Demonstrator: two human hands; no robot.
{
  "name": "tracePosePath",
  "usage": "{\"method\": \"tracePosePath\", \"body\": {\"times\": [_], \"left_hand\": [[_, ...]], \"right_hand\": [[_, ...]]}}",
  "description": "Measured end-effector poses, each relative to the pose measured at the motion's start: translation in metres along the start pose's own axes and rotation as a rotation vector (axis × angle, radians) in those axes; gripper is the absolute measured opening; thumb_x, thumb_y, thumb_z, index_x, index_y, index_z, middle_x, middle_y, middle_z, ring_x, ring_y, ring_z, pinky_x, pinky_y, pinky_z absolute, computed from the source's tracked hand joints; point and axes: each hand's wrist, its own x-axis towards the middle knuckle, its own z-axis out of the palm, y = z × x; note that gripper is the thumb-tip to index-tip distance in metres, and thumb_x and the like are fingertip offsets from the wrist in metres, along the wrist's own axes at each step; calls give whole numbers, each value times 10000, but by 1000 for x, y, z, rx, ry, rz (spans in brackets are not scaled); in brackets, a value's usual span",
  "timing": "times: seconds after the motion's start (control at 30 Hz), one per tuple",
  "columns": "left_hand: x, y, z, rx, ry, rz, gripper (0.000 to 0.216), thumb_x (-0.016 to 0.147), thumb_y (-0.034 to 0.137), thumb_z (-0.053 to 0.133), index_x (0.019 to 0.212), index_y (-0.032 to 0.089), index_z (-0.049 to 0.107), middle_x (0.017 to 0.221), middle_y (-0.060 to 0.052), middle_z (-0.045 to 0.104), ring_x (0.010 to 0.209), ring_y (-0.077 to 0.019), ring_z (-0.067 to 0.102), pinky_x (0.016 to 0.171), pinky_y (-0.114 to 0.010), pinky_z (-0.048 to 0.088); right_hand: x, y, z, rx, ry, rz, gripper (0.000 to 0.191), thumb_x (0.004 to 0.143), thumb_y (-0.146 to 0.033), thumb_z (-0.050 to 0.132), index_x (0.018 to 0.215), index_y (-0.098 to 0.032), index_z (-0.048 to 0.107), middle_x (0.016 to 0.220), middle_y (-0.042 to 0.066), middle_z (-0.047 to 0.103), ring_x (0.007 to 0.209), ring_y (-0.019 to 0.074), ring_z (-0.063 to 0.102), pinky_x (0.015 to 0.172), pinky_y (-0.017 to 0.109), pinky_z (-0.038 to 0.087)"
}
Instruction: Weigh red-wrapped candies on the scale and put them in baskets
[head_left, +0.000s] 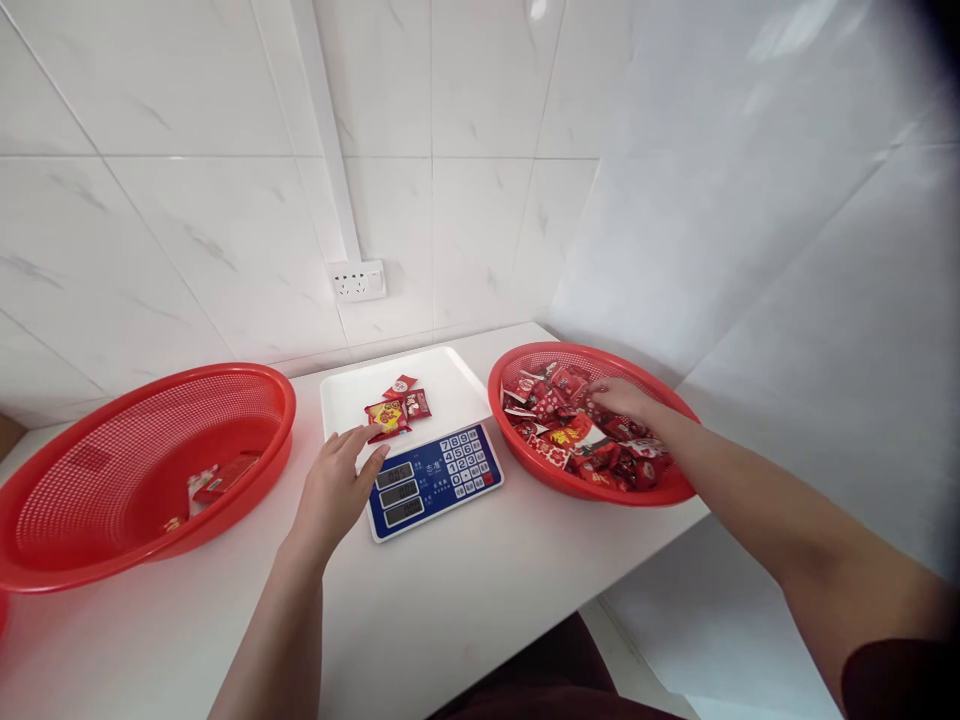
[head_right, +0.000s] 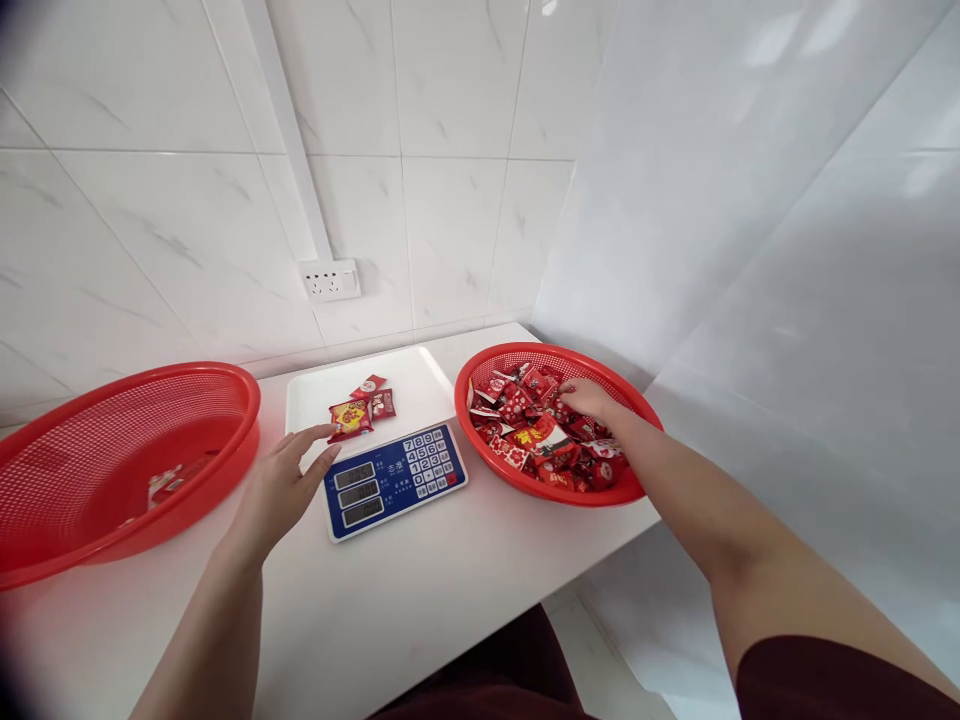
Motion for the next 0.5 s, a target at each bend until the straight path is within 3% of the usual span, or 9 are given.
{"method": "tracePosePath", "body": {"times": [0.23, 0.4, 0.5], "left_hand": [[-1, -3, 0, -25, -23, -32, 361, 882, 444, 419, 1134, 246, 587, 1068, -59, 668, 816, -215, 629, 714, -332, 509], [-1, -3, 1, -10, -46, -51, 357, 879, 453, 427, 1138, 259, 580, 1106, -47, 660, 629, -162, 606, 663, -310, 502], [-1, -2, 1, -3, -68, -59, 358, 880, 456, 428, 1145, 263, 571, 1123, -36, 654, 619, -155, 606, 673, -308, 503]], "right_hand": [[5, 9, -31, 107, 92, 58, 325, 787, -253, 585, 1107, -198, 588, 877, 66, 701, 693, 171, 660, 598, 259, 536], [1, 15, -38, -85, -20, 54, 187, 797, -277, 642, 952, -173, 645, 917, 57, 673, 816, 194, 634, 720, 303, 520], [1, 19, -30, -191, -77, 4, 202, 881, -320, 545, 1007, -181, 622, 1071, 50, 618, 909, 178, 600, 789, 337, 508]]}}
